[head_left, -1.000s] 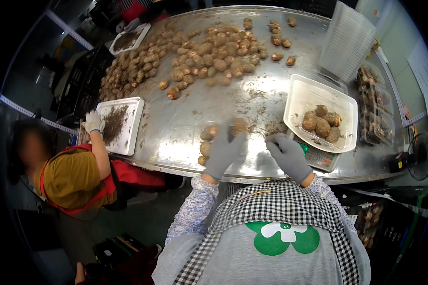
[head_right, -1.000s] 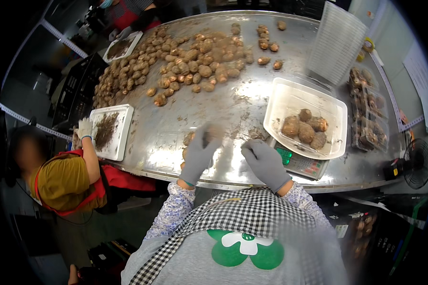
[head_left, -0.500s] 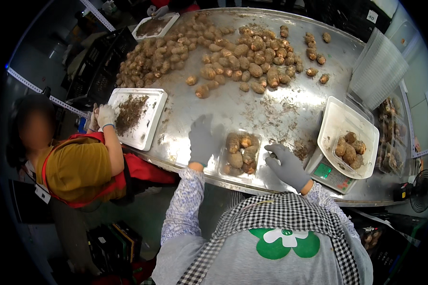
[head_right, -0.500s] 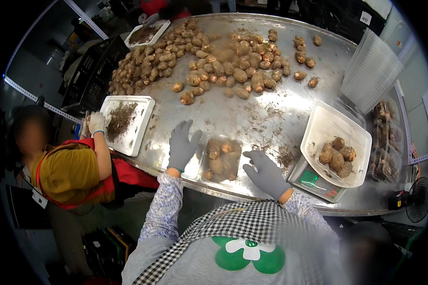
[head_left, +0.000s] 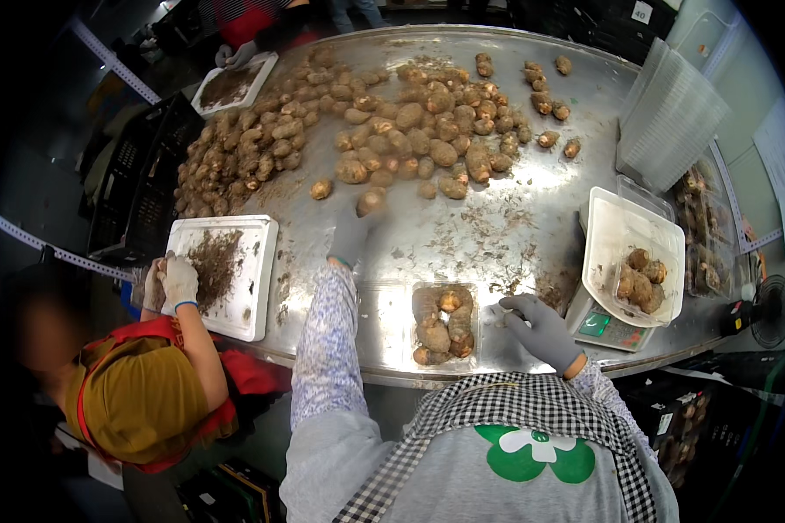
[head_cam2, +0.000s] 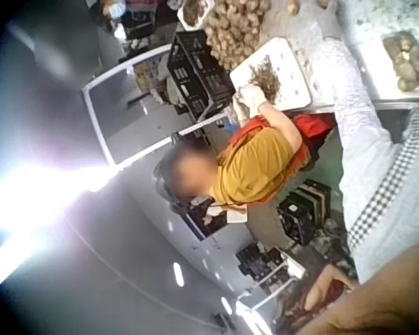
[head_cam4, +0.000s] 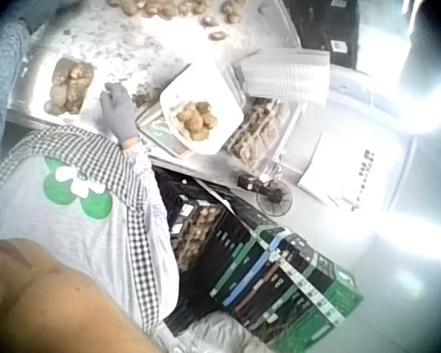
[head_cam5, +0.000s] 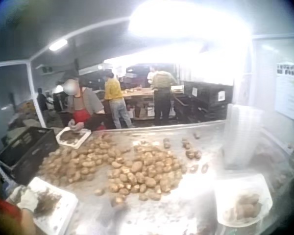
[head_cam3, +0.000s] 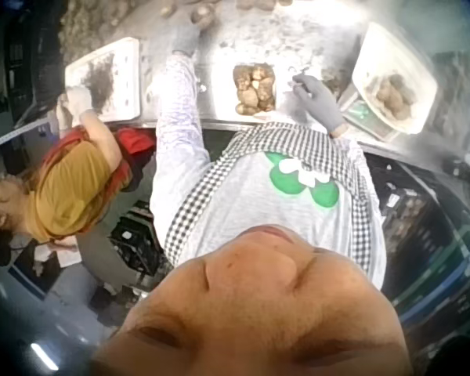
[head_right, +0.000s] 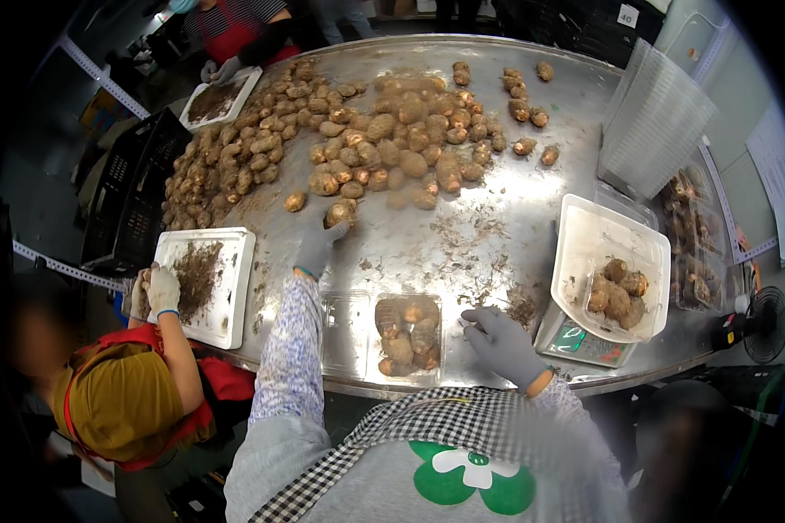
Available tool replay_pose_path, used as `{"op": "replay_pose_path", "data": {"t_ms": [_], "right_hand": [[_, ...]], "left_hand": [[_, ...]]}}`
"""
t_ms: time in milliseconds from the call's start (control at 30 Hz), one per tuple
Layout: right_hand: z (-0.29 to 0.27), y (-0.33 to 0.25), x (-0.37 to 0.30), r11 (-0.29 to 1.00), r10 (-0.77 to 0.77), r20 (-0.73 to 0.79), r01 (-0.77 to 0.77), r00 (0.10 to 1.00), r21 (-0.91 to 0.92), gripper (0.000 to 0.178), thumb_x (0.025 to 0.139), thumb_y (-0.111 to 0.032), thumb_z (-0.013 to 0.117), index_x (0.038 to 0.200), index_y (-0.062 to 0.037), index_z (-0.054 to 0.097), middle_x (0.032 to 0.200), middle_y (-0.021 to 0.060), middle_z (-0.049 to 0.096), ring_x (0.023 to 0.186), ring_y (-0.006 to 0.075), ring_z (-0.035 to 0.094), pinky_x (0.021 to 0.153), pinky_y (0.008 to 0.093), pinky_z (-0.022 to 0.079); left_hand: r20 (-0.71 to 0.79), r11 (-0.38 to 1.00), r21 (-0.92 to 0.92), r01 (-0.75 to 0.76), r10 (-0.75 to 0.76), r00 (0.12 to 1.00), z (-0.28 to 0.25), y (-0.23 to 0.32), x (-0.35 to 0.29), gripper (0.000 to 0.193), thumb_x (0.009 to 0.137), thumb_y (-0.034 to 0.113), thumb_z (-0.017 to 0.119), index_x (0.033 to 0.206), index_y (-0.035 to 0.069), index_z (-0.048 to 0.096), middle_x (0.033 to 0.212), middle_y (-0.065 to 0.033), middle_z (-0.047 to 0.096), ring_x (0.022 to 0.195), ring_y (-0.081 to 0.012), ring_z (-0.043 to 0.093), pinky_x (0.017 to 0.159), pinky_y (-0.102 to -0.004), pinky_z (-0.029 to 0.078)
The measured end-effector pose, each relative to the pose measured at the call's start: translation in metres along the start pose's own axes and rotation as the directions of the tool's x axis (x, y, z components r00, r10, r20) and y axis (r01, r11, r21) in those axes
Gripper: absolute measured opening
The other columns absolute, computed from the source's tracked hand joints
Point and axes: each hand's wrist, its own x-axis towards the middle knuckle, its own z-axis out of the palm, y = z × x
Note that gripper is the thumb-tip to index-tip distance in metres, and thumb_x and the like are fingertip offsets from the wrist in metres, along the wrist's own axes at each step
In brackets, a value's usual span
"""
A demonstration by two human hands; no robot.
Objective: The person sorts potatoes from a large metal table into a plastic container placed on a digital scale. They repeatedly pick up potatoes, place them in the container, and adjust the contents to reach a target weight before moving the filled container aside.
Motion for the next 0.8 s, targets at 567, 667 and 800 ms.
{"op": "replay_pose_path", "data": {"t_ms": [567, 667, 800], "right_hand": [[-0.021, -0.039, 0.011, 0.923, -0.201, -0.475, 0.327, 0.857, 0.201, 0.064, 0.084, -0.020, 0.075, 0.142, -0.0045, 0.051, 0.138, 0.0181, 0.054, 0.128, 0.0295, 0.052, 0.109, 0.0367, 0.042], [-0.035, -0.039, 0.001, 0.875, -0.442, -0.488, 0.482, 0.753, -0.050, 0.062, 0.080, -0.018, 0.077, 0.137, -0.0059, 0.056, 0.138, 0.0189, 0.054, 0.131, 0.0313, 0.049, 0.112, 0.0392, 0.039], [-0.047, -0.034, -0.019, 0.846, -0.446, -0.602, 0.532, 0.662, -0.043, 0.040, 0.078, -0.013, 0.078, 0.117, -0.0067, 0.067, 0.123, 0.0158, 0.064, 0.114, 0.0344, 0.061, 0.100, 0.0410, 0.048]], "left_hand": [[0.526, 0.362, -0.794, 0.489, 0.004, 0.851, 0.163, 0.146, -0.153, 0.063, 0.105, 0.053, 0.041, 0.142, 0.002, 0.044, 0.108, -0.0170, 0.063, 0.089, -0.0265, 0.065, 0.077, -0.0372, 0.056], [0.292, 0.857, -0.445, -0.260, 0.413, 0.863, 0.181, 0.152, -0.173, 0.048, 0.108, 0.033, 0.044, 0.142, -0.002, 0.042, 0.123, -0.0160, 0.058, 0.110, -0.0236, 0.060, 0.094, -0.0345, 0.053], [0.455, 0.756, -0.640, 0.136, 0.230, 0.860, 0.208, 0.181, -0.183, 0.043, 0.107, 0.032, 0.049, 0.134, -0.001, 0.048, 0.114, -0.0095, 0.060, 0.105, -0.0179, 0.060, 0.093, -0.0286, 0.050]]}}
